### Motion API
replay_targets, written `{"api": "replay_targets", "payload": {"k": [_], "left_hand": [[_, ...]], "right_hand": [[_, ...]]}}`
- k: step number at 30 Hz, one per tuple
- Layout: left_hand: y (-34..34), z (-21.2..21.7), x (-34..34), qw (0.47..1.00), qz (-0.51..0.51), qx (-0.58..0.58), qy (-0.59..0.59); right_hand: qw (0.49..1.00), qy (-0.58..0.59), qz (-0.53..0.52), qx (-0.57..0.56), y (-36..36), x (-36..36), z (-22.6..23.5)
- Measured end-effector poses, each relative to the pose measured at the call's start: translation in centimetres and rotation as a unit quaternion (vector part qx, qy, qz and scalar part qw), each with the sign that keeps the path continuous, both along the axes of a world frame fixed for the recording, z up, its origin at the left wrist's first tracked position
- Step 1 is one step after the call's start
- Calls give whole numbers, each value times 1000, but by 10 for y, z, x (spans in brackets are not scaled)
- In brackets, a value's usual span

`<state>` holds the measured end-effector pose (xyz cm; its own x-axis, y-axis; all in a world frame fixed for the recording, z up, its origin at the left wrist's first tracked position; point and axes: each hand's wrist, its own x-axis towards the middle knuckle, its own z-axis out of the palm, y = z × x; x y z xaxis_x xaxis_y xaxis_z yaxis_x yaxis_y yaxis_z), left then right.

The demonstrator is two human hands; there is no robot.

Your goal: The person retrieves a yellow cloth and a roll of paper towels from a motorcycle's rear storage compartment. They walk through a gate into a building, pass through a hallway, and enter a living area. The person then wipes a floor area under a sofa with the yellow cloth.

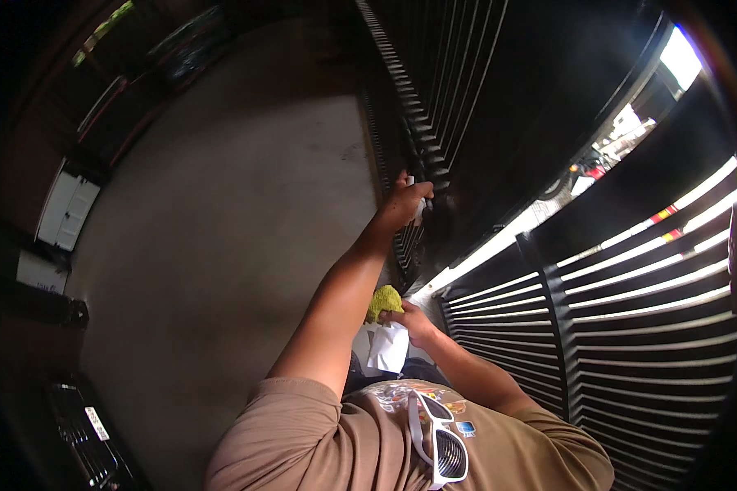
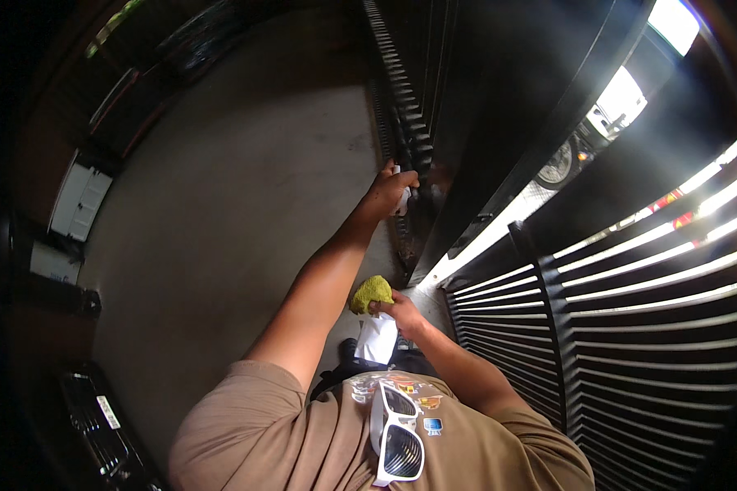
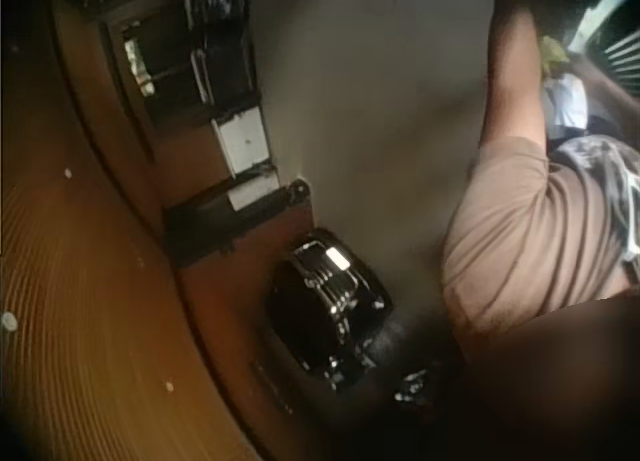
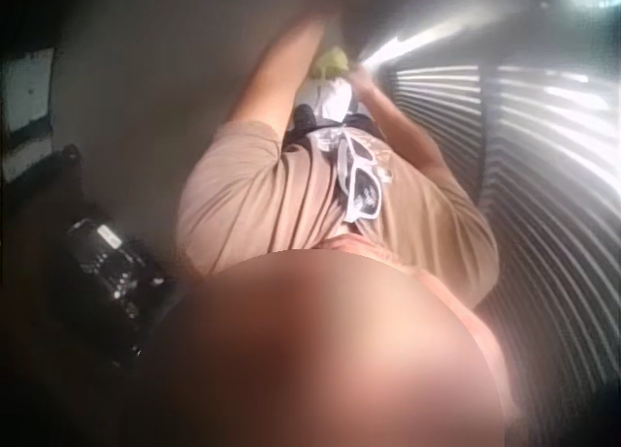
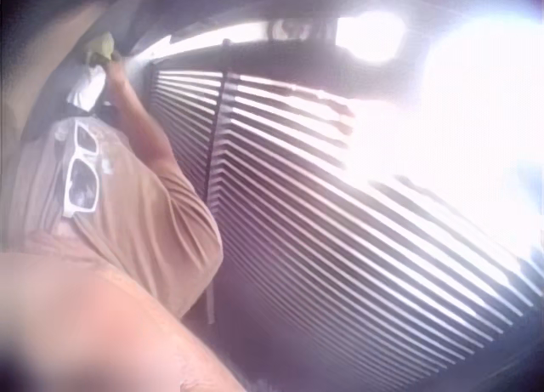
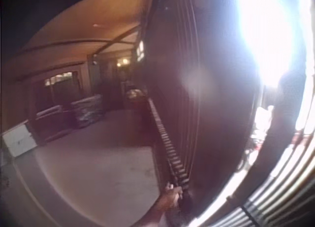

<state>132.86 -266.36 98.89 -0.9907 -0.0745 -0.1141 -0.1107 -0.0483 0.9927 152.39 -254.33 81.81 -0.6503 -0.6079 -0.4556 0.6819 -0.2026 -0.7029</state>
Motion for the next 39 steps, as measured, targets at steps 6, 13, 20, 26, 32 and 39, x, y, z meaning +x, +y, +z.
{"api": "replay_targets", "payload": {"k": [6, 13, 20, 26, 32, 39], "left_hand": [[49, -11, -45, 1000, -8, 5, -4], [52, -22, -64, 997, -44, 57, 40], [58, -49, -69, 997, -56, -29, 48], [87, -74, -58, 997, -46, -43, 44], [11, -72, -40, 965, -218, 28, 144], [-410, -109, 10, 976, 101, -67, -183]], "right_hand": [[995, 34, -81, -44, 12, -8, 7], [990, 11, -138, -12, 3, -15, -20], [978, -32, -162, -127, 1, -23, -34], [976, 138, -126, -114, -32, -63, -88], [947, 309, -62, 62, -65, -137, -81], [949, -143, -221, -173, -110, -179, -65]]}}
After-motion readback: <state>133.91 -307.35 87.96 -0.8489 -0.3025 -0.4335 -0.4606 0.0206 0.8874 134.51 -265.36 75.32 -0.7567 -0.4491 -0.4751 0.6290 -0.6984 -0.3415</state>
